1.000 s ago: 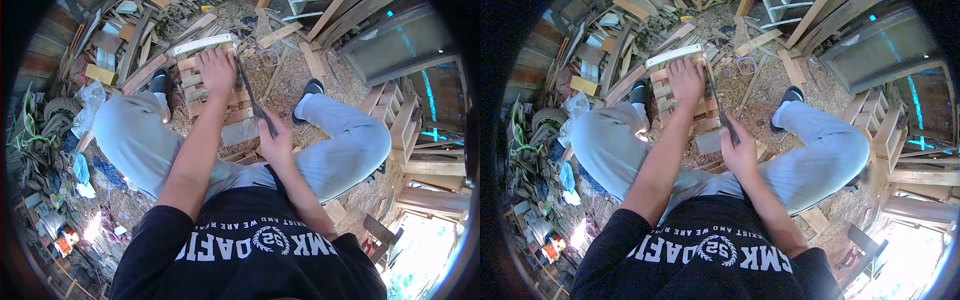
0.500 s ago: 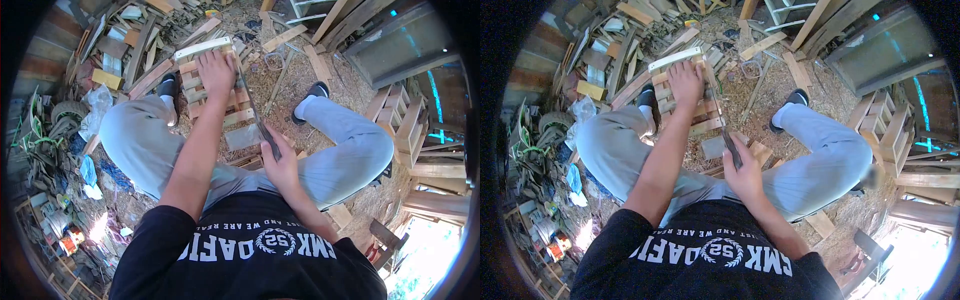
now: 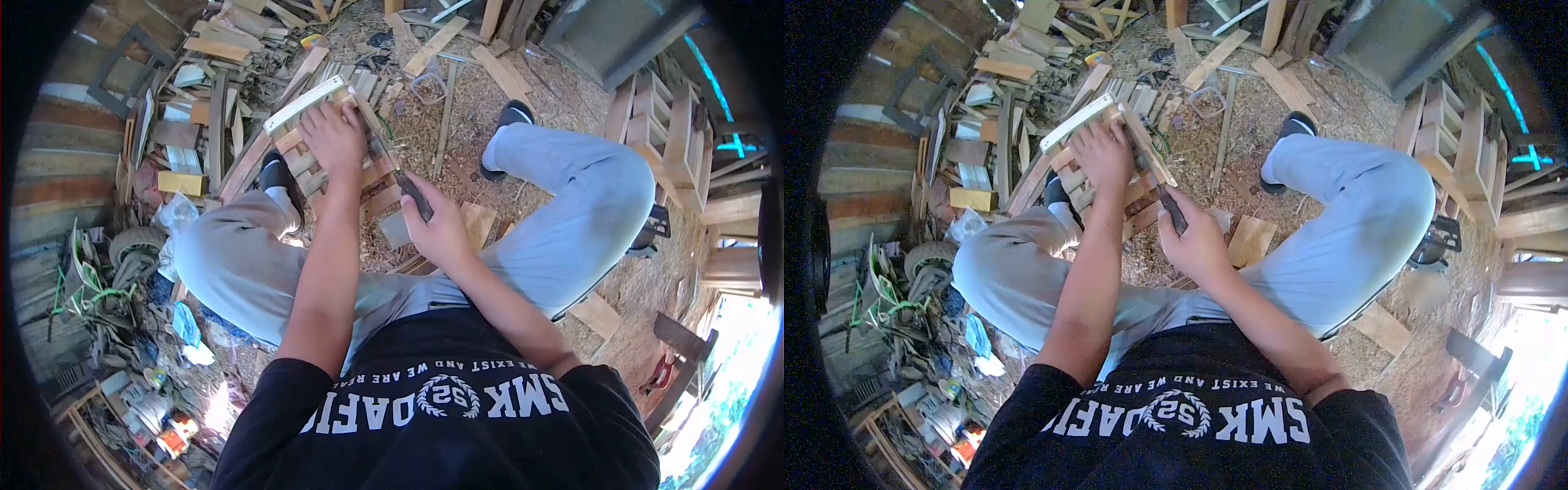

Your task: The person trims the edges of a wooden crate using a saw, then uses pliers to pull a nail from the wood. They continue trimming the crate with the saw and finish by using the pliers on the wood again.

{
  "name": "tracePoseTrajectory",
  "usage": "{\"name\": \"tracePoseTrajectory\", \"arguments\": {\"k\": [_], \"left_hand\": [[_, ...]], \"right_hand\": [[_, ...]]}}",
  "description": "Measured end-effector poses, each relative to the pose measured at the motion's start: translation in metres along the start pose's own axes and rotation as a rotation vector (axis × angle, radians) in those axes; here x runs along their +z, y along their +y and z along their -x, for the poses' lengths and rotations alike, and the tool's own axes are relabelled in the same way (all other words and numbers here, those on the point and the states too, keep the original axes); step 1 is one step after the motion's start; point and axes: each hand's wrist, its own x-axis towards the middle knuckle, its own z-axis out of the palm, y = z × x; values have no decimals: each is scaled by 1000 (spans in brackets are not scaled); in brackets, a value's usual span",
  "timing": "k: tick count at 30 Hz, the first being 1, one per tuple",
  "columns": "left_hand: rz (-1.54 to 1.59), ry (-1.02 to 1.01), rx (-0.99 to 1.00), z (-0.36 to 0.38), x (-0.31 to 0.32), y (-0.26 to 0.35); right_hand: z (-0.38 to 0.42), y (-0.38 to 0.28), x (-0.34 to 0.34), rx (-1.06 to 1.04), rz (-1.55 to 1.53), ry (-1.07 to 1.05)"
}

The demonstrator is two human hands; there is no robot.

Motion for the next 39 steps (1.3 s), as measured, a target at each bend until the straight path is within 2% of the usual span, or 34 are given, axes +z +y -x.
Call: {"name": "tracePoseTrajectory", "arguments": {"k": [2, 5, 8, 11, 12, 15, 18, 21, 25, 27, 28, 31, 32, 35, 37, 39], "left_hand": [[-4, -10, -11, -4, 3, -3], [-28, 17, 17, 2, 1, 4], [-39, 34, 39, -3, 9, 0], [-48, 71, 59, -1, 7, -7], [-46, 51, 46, 0, 8, -6], [-63, 57, 48, -6, 11, 1], [-86, 60, 58, 3, 13, -3], [-94, 77, 91, 1, 11, -9], [-52, 140, 105, 4, 15, -3], [-74, 64, 88, 2, 11, -4], [-16, 45, 53, -2, 13, -5], [-13, 87, 116, -1, 15, -13], [-72, 47, 59, 1, 15, -8], [-99, 93, 87, -1, 24, -5], [-8, -1, 27, -14, 19, -18], [-19, 104, 101, -17, 25, -31]], "right_hand": [[11, 7, 0, -109, 42, 44], [35, 14, -14, -105, -31, 62], [-15, 21, 6, -189, 7, 80], [-2, -3, -1, -110, -38, 46], [15, 6, -7, -109, 50, 42], [29, 24, -12, -185, -17, 105], [-15, 14, 8, -113, 31, 91], [3, -5, -3, -78, 8, 74], [22, 3, -14, -79, -2, 120], [-12, -14, -8, 95, 31, -47], [-21, -10, 1, -51, -1, 59], [15, -15, -9, -1, 132, 25], [33, -17, -19, 27, 113, 12], [30, -17, -22, 54, 140, 8], [22, -18, -9, 14, 140, 18], [24, -16, -8, -36, 145, 20]]}}
